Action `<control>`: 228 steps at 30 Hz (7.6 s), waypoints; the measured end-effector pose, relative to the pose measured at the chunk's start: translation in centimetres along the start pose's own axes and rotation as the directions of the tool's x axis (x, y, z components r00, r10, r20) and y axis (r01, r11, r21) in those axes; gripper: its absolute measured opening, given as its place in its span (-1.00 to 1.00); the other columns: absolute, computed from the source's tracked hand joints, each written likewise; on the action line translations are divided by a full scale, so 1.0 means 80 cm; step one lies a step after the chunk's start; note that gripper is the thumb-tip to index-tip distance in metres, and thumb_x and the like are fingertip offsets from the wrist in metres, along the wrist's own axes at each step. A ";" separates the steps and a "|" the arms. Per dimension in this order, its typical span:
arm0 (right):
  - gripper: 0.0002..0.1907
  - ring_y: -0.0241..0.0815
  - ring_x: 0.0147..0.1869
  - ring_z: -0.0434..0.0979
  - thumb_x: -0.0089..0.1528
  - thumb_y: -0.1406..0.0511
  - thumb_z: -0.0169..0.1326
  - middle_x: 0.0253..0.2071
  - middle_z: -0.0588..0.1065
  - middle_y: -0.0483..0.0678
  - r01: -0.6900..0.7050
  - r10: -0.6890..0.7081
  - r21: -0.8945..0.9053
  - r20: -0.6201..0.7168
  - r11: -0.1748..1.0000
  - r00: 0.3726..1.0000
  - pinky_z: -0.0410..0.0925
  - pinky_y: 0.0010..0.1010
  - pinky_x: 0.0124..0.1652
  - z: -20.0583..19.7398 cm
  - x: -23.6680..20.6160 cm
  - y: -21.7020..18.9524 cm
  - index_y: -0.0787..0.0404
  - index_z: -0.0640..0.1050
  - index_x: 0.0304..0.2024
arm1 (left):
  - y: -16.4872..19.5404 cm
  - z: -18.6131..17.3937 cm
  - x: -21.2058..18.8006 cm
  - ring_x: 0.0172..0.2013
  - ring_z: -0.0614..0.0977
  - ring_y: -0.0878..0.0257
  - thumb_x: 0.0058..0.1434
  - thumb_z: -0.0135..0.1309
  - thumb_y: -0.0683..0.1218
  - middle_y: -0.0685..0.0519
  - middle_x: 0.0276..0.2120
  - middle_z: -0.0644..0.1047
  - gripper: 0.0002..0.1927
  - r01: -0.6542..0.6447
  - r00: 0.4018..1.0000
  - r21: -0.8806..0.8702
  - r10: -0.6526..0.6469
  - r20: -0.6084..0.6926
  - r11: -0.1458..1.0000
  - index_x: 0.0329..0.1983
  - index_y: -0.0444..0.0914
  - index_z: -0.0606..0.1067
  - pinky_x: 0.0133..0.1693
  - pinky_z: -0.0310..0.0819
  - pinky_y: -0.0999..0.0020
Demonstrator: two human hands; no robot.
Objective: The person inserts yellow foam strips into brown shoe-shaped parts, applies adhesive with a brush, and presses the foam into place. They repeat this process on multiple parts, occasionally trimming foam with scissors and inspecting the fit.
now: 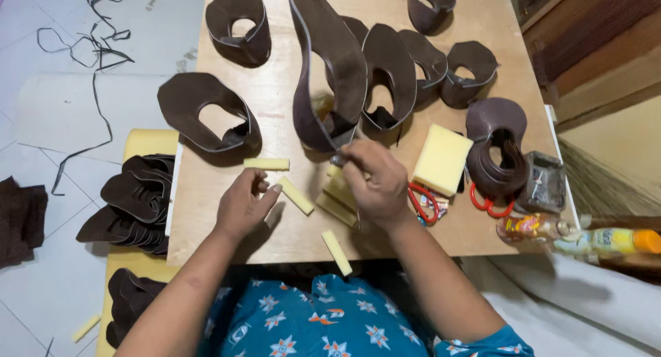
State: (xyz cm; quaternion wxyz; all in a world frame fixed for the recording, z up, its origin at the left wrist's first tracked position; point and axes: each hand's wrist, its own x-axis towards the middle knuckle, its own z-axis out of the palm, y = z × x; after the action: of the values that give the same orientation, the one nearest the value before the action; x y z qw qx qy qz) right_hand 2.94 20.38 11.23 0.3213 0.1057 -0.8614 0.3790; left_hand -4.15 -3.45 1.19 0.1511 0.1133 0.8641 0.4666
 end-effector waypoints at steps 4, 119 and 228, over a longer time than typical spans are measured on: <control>-0.67 0.14 -0.07 0.58 0.15 0.40 0.30 -0.12 0.53 0.12 0.149 -0.138 -0.089 0.124 0.985 0.983 0.44 -0.15 -0.09 0.012 -0.061 -0.036 0.26 0.53 -0.05 | 0.024 0.016 -0.061 -0.02 0.60 0.12 0.16 0.20 0.14 0.06 0.22 0.31 -0.09 0.089 0.972 -0.764 0.111 0.206 0.639 0.42 -0.03 -0.07 -0.13 0.59 0.06; -0.53 0.23 -0.08 0.58 0.19 0.06 0.25 -0.17 0.58 0.21 -0.533 0.643 -0.600 -0.040 0.597 0.765 0.40 -0.01 -0.08 -0.064 -0.173 0.074 0.29 0.54 -0.08 | -0.012 0.049 -0.087 -0.10 0.50 0.17 0.40 0.06 -0.06 -0.11 -0.03 0.36 -0.45 -0.016 0.965 -0.938 -0.241 -0.105 0.345 0.24 -0.21 0.00 -0.03 0.56 0.14; -0.70 -0.18 0.13 0.55 0.37 0.25 -0.11 0.05 0.45 -0.08 -0.801 0.654 0.587 0.561 0.119 0.508 0.51 -0.16 0.01 0.066 -0.091 0.020 0.16 0.41 0.13 | -0.013 0.092 -0.034 -0.28 0.70 0.12 0.04 0.27 0.05 -0.14 -0.33 0.68 -0.53 0.264 0.963 -0.401 -0.263 0.058 0.877 -0.15 -0.42 0.60 -0.20 0.56 0.24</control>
State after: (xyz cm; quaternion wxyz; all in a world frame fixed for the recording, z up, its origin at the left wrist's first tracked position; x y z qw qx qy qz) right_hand 5.36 17.21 2.97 -0.0647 -0.1675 -0.5485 0.8166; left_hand 0.98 0.75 -3.08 0.2338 -0.0388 0.7557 0.6106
